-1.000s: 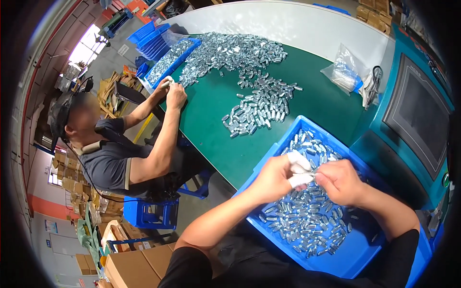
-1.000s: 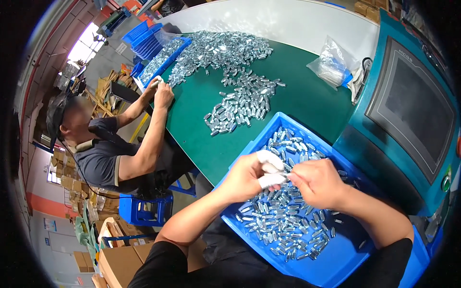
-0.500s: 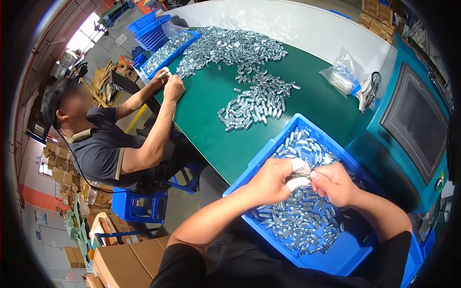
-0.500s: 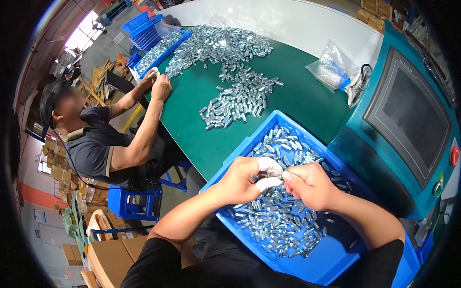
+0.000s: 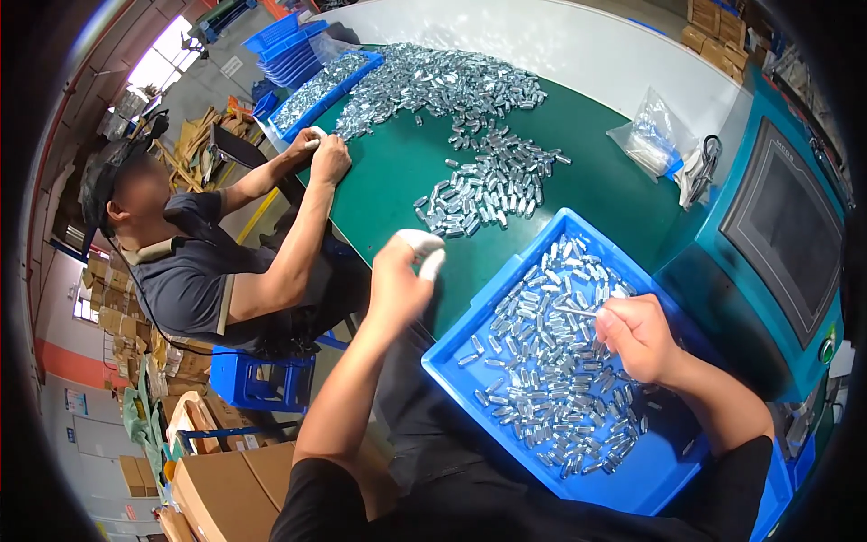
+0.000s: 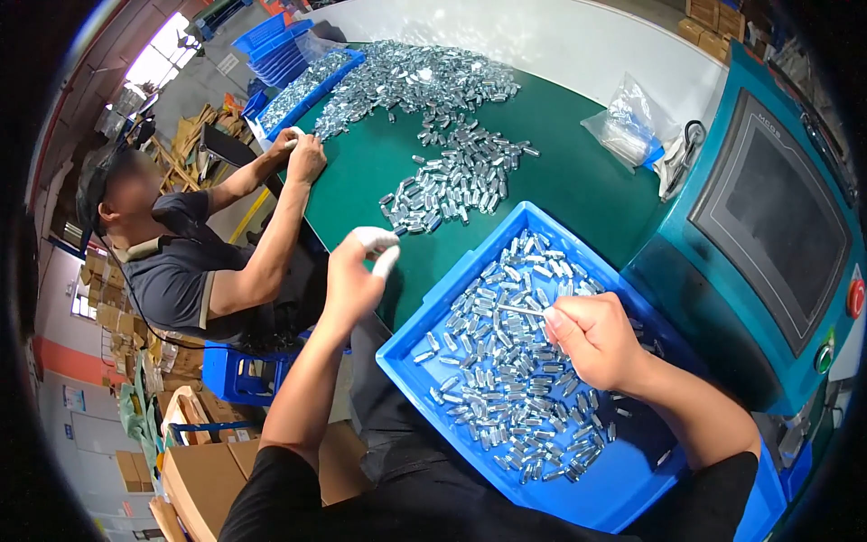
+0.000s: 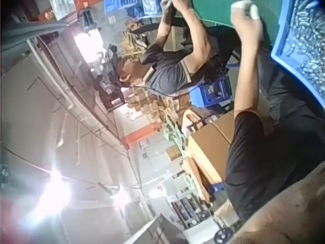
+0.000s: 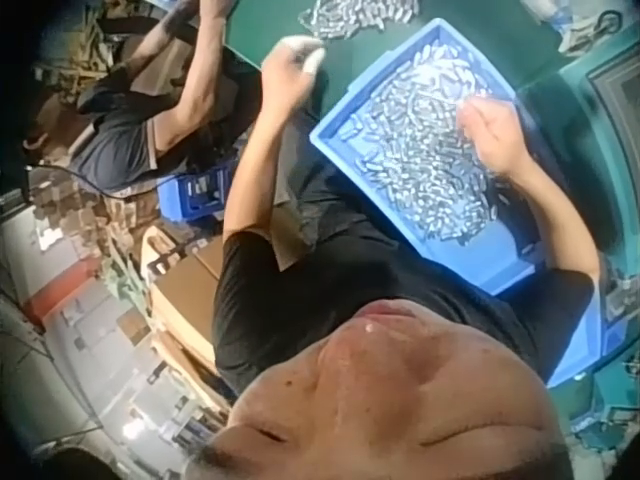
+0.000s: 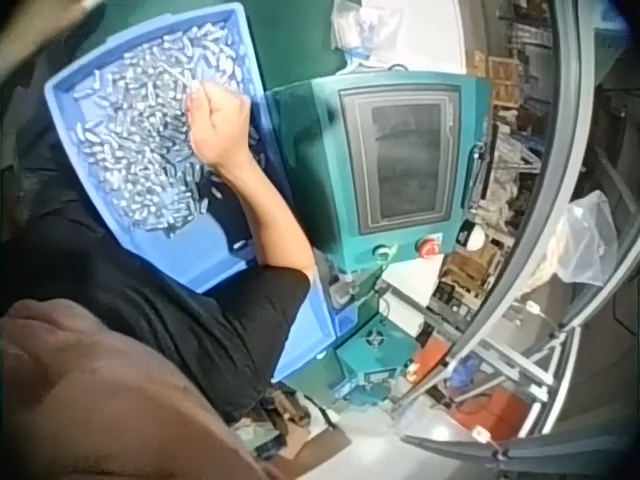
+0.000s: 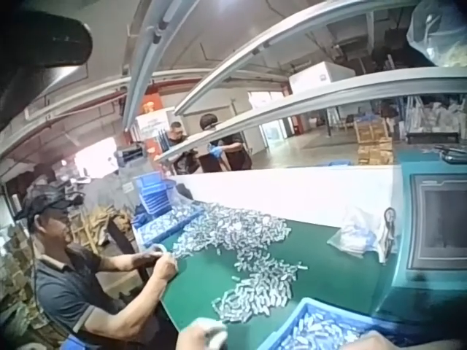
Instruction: Inspecting and sorting small metal hardware components into a blue tray at a factory workstation.
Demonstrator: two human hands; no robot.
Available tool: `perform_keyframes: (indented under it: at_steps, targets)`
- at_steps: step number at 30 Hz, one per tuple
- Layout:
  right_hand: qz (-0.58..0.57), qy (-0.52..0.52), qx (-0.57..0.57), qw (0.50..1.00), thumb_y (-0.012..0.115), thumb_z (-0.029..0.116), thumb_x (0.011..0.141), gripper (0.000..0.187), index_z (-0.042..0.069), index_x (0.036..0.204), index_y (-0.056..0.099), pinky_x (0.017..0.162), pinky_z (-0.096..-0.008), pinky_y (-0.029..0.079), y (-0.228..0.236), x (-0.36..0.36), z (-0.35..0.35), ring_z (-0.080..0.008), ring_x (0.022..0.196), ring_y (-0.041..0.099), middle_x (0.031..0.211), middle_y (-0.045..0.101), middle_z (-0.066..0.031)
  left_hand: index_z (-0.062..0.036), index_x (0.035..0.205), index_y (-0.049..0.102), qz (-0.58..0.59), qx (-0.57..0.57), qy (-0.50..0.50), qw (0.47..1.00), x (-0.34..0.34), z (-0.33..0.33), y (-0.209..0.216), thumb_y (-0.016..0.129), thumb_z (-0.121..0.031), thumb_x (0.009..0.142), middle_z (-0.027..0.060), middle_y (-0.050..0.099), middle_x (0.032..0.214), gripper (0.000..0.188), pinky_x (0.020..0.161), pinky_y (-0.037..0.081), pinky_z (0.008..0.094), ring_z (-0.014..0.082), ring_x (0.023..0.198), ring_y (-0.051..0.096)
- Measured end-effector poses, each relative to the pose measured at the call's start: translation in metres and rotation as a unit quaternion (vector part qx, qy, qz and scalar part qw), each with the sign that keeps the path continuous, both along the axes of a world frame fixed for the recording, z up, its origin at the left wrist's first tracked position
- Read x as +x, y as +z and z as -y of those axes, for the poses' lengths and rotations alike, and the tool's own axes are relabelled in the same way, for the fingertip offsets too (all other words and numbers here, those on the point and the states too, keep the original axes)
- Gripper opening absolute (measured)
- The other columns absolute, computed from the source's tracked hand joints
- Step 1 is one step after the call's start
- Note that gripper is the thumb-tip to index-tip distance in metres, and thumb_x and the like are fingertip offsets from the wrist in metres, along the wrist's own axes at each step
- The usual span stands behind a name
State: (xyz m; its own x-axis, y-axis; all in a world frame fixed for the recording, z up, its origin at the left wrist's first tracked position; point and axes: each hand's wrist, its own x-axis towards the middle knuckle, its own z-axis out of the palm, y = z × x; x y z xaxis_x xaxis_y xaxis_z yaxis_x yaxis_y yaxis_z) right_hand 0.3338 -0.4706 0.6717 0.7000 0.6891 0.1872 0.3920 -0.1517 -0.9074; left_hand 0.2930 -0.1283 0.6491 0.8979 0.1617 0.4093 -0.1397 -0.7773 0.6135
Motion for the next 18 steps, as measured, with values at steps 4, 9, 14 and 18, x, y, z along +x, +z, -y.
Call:
perform_keyframes:
  at_steps: [4, 9, 14, 18]
  targets:
    - [0.024, 0.012, 0.001, 1.000, 0.048, 0.015, 0.099, 0.035, 0.001, 0.067, 0.057, 0.050, -0.0293, 0.043, 0.000, -0.001, -0.003, -0.0160, 0.048, 0.056, 0.056, 0.056, -0.0063, -0.0028, 0.095, 0.070, 0.045, 0.115, 0.030, 0.992, 0.026, -0.023, -0.038, 0.077, -0.006, 0.080, 0.0128, 0.065, 0.094, 0.017, 0.065, 0.052, 0.0322, 0.0243, 0.073, 0.066]
    - [0.025, 0.015, -0.002, 1.000, 0.048, 0.012, 0.097, 0.033, 0.001, 0.067, 0.057, 0.050, -0.0293, 0.043, 0.003, -0.002, -0.002, -0.0166, 0.048, 0.056, 0.055, 0.057, -0.0065, -0.0001, 0.088, 0.067, -0.020, 0.085, 0.045, 0.995, 0.028, -0.016, -0.031, 0.076, -0.004, 0.080, 0.0148, 0.066, 0.083, 0.013, 0.065, 0.052, 0.0365, 0.0269, 0.073, 0.066]
    - [0.007, 0.009, -0.010, 1.000, 0.048, 0.011, 0.097, 0.034, 0.001, 0.066, 0.057, 0.050, -0.0293, 0.042, 0.004, 0.002, 0.000, -0.0155, 0.049, 0.056, 0.055, 0.056, -0.0058, -0.0037, 0.118, 0.065, -0.068, -0.186, -0.023, 0.980, 0.013, 0.014, -0.016, 0.065, 0.000, 0.090, 0.0050, 0.064, 0.104, 0.028, 0.087, 0.051, 0.0287, 0.0152, 0.096, 0.064]
    - [-0.006, -0.022, 0.000, 1.000, 0.048, 0.013, 0.098, 0.036, 0.000, 0.065, 0.056, 0.048, -0.0286, 0.039, -0.001, 0.005, 0.007, -0.0134, 0.048, 0.052, 0.055, 0.055, -0.0067, -0.0039, 0.121, 0.063, -0.067, -0.329, -0.181, 0.924, 0.001, 0.076, 0.018, 0.058, -0.004, 0.097, 0.0041, 0.066, 0.095, 0.024, 0.082, 0.051, 0.0276, 0.0106, 0.085, 0.062]
